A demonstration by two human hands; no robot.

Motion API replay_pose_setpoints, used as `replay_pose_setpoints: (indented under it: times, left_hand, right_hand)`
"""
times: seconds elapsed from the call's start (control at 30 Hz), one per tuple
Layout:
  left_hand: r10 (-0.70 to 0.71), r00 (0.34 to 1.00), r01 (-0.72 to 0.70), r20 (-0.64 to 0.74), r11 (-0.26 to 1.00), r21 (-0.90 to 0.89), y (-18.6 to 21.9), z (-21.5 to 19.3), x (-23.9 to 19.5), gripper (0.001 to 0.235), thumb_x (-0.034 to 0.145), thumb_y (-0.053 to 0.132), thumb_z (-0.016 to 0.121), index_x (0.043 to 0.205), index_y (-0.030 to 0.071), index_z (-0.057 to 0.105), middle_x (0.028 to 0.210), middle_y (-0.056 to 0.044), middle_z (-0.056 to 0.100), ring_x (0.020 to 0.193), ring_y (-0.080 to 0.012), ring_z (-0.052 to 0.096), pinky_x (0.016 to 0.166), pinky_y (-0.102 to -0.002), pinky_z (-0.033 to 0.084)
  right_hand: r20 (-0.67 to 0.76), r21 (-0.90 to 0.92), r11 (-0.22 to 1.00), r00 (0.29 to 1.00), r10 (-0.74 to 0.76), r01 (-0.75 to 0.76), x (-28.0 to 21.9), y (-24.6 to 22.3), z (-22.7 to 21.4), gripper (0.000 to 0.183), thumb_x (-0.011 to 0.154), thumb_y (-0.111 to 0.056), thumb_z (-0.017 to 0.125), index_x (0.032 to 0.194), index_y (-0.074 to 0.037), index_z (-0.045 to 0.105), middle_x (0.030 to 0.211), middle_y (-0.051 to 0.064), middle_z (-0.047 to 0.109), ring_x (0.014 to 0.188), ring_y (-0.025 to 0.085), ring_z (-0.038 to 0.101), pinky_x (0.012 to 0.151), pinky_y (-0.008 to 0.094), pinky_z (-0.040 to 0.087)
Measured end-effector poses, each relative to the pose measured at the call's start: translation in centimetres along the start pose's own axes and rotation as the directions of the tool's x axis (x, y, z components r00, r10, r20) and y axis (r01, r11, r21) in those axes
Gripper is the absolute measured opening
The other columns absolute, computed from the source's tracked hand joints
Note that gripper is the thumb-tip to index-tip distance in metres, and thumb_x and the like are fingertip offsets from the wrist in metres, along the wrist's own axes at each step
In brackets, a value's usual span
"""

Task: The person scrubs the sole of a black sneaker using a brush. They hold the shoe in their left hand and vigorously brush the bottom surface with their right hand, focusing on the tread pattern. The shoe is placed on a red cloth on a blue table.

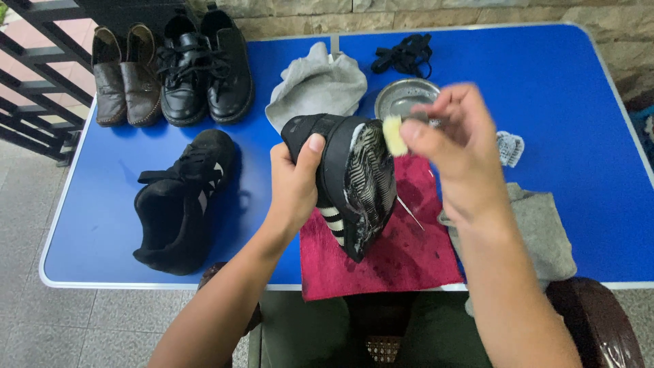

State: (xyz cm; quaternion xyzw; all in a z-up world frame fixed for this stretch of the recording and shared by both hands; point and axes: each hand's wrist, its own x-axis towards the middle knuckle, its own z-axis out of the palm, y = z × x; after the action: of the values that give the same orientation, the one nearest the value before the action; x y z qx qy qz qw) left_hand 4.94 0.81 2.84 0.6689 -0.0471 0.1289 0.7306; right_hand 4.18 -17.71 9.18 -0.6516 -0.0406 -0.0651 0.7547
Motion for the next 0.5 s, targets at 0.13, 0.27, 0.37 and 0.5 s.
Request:
replay_pose_setpoints:
  times: [0.13,0.27,0.37,0.5]
  left_hand:
    - [0.009,1.0,-0.009,0.015,1.0,-0.024,0.1,-0.4,-0.8,0.037,0.084,0.043,0.056,0.078,0.007,0.062,0.075,0.008,0.052,0.073,-0.0034,0.045,0.062,-0.023,0.045]
    - [0.036,0.999,-0.04,-0.028,0.987,-0.153,-0.6,-0.7,0.1,0.034,0.085,0.038,0.06,0.067,0.009,0.055,0.061,0.004,0.049,0.058,-0.0042,0.043,0.05,-0.022,0.039]
    - [0.017,0.999,-0.024,-0.045,0.985,-0.169,-0.5,-0.4,0.6,0.038,0.084,0.035,0.063,0.057,0.011,0.052,0.047,0.0,0.045,0.044,-0.0048,0.041,0.038,-0.021,0.036]
    - [0.036,0.999,-0.04,-0.026,0.989,-0.142,0.2,0.0,0.5,0.038,0.083,0.035,0.063,0.058,0.01,0.051,0.047,0.0,0.044,0.045,-0.0054,0.04,0.037,-0.022,0.036]
  right_hand:
    - [0.037,0.006,1.0,0.999,0.003,-0.004,0.5,0.0,0.2,0.028,0.073,-0.024,0.068,0.087,-0.017,0.045,0.079,-0.006,0.043,0.068,0.005,0.041,0.063,0.02,0.038]
    - [-0.008,-0.157,0.978,0.99,0.142,-0.141,-0.7,6.6,-1.8,0.031,0.073,-0.031,0.069,0.083,-0.014,0.045,0.073,-0.002,0.042,0.07,0.01,0.038,0.064,0.022,0.029]
    - [-0.088,-0.075,0.991,0.991,0.103,-0.11,-1.6,6.2,-1.6,0.035,0.072,-0.026,0.074,0.087,-0.01,0.048,0.076,0.004,0.049,0.073,0.012,0.044,0.062,0.024,0.029]
    - [-0.053,-0.034,0.999,0.998,-0.028,0.026,-0.7,0.7,0.8,0.047,0.068,-0.029,0.079,0.092,-0.011,0.044,0.084,0.007,0.049,0.078,0.012,0.046,0.066,0.026,0.038]
